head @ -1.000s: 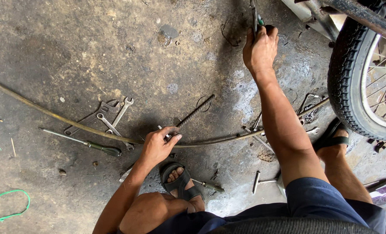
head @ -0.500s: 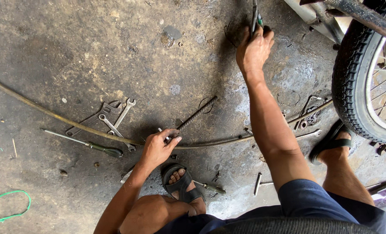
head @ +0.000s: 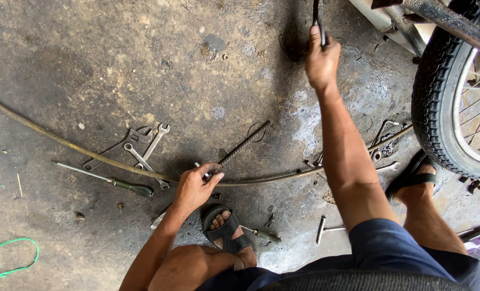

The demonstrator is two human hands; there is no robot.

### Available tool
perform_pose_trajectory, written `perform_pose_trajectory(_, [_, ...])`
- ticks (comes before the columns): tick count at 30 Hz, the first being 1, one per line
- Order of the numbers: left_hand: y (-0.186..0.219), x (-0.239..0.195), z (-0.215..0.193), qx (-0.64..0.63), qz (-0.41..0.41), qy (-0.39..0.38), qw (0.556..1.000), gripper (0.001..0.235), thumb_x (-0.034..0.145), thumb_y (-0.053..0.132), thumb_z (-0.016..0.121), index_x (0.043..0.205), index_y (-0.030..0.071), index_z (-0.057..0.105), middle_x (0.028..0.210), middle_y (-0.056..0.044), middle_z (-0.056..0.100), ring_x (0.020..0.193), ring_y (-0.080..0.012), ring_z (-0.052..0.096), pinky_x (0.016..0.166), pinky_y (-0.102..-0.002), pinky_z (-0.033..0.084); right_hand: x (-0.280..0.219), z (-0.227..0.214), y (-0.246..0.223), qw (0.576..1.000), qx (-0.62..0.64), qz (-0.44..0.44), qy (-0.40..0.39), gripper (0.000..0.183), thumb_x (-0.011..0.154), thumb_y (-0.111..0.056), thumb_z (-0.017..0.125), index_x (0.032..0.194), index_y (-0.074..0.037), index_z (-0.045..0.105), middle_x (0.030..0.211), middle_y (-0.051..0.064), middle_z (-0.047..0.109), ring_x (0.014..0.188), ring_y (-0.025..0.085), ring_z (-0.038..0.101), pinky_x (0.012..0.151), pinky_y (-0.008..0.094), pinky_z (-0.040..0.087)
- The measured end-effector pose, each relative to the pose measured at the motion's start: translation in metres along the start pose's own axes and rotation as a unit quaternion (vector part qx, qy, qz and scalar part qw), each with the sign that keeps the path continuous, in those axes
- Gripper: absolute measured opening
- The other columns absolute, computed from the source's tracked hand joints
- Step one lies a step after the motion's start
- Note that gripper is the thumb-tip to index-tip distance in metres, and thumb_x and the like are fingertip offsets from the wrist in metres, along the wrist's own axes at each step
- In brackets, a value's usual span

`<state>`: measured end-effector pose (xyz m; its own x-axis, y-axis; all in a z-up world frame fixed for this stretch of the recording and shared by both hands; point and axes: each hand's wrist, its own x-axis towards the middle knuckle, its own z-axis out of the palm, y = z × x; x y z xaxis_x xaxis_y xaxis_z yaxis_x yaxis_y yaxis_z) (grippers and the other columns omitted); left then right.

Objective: The person uses pliers to work on a motorcycle's chain and sprocket area. They manipulate the chain and surrounding components while sitting on the floor.

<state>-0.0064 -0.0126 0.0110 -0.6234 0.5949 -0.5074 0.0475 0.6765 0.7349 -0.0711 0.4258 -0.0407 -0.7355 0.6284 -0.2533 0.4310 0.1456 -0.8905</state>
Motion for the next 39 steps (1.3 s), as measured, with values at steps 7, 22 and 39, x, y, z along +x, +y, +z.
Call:
perform_pose_trajectory(7, [0.002,0.002,-0.003,0.007,-0.014,0.006,1.0,0.035,0.093,0.047,0.068,0.112,0.018,0.075,0.072,-0.009,0.077,0.049,-0.0252,0.065,0.063,-0.039,0.051,-0.001,0.005,-0.003,0.762,0.57,0.186,-0.246,0.043,0.087,-0.055,0.068,0.071,-0.019,0.051,0.081,-0.001,0.061,0.054,0.001,0.043,0.039,0.014,0.027])
perform_pose_trajectory(22, [0.005,0.017,0.014,0.034,0.003,0.003,0.999,0.036,0.092,0.05,0.068,0.112,0.021,0.076,0.077,-0.015,0.077,0.067,-0.0347,0.073,0.067,-0.044,0.053,-0.028,-0.041,-0.005,0.949,-0.296,-0.107,-0.002,0.045,0.101,-0.005,0.037,0.133,0.008,0.065,0.099,0.029,0.067,0.101,0.039,0.054,0.072,0.053,0.055])
perform_pose_trajectory(39, [-0.007,0.009,0.014,0.003,0.034,0.009,0.999,0.036,0.093,0.044,0.069,0.114,0.015,0.074,0.098,-0.009,0.081,0.09,-0.034,0.076,0.079,-0.041,0.055,0.01,-0.014,0.02,0.861,-0.494,0.108,0.05,0.051,0.102,-0.027,0.056,0.151,-0.015,0.049,0.154,0.026,0.025,0.127,0.046,0.038,0.096,0.067,0.042])
